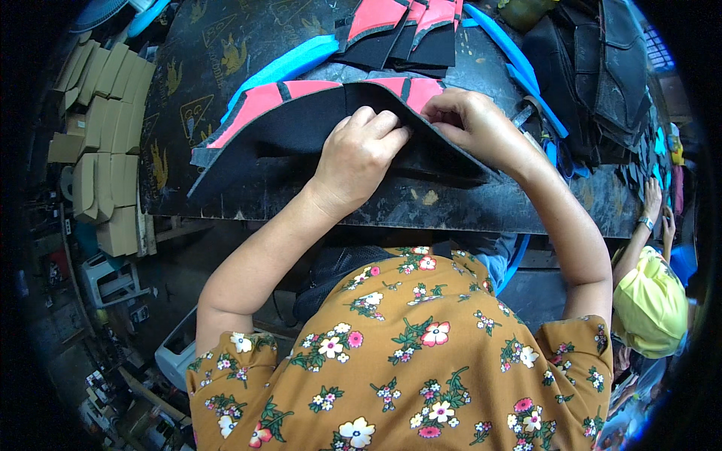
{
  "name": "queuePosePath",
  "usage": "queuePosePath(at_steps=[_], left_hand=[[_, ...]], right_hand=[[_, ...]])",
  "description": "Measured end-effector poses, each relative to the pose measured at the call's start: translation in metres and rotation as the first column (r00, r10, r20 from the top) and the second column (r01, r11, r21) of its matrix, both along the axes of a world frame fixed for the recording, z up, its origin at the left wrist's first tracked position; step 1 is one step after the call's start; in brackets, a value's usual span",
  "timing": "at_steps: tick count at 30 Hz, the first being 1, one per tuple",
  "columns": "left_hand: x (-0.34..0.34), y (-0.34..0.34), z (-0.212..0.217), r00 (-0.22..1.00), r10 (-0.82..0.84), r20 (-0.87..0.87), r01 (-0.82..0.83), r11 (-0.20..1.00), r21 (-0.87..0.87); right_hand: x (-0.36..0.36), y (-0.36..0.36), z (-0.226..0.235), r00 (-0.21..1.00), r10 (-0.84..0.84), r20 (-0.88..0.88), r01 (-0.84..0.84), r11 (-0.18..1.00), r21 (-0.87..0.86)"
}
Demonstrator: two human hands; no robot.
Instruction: The person repeatedly assembles footwear components by placing a black strap over a pink foam piece, folding the strap over, and tapping it with a hammer to secure the layers. The person handles multiple similar units one at a time, flipping and repositioning them on the workbench throughout the clip.
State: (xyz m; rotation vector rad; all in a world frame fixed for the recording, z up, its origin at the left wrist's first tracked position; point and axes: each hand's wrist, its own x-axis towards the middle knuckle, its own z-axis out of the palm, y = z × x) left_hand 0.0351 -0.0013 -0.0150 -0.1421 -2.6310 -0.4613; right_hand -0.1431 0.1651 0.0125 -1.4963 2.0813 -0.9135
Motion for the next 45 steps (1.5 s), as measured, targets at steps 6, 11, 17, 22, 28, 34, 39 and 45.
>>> queuePosePath(at_steps=[6,11,17,22,28,34,39,45], left_hand=[[-0.001,0.001,0.003,1.000,0.002,0.016,-0.003,1.000,0.023],[-0.006,0.003,0.004,1.000,0.020,-0.007,-0.020,1.000,0.003],[-0.008,0.001,0.006,0.999,-0.023,0.048,0.020,0.998,0.058],[0.004,0.002,0.005,0.999,-0.025,0.040,0.024,0.999,0.026],[0.007,0.007,0.008,0.997,-0.004,0.072,0.007,0.999,-0.046],[0.001,0.006,0.013,0.992,-0.018,0.125,0.028,0.997,-0.073],[-0.003,0.005,0.016,0.990,-0.056,0.131,0.056,0.998,-0.001],[-0.006,0.006,0.023,0.971,-0.062,0.229,0.077,0.996,-0.055]], right_hand=[[0.003,0.002,0.003,0.887,0.178,-0.427,-0.211,0.977,-0.031],[-0.001,0.016,0.024,0.977,0.207,-0.039,-0.200,0.970,0.139],[0.040,0.032,0.014,0.942,0.032,-0.333,-0.036,0.999,-0.007],[0.032,0.007,-0.015,0.924,-0.152,-0.350,0.113,0.985,-0.130],[0.000,-0.014,0.000,0.975,-0.052,-0.215,0.078,0.990,0.114],[-0.013,-0.021,0.005,0.987,-0.027,-0.157,0.067,0.965,0.253],[-0.028,-0.019,0.006,0.999,0.021,-0.036,-0.012,0.971,0.240],[-0.026,-0.016,0.011,0.998,0.000,-0.057,0.013,0.976,0.219]])
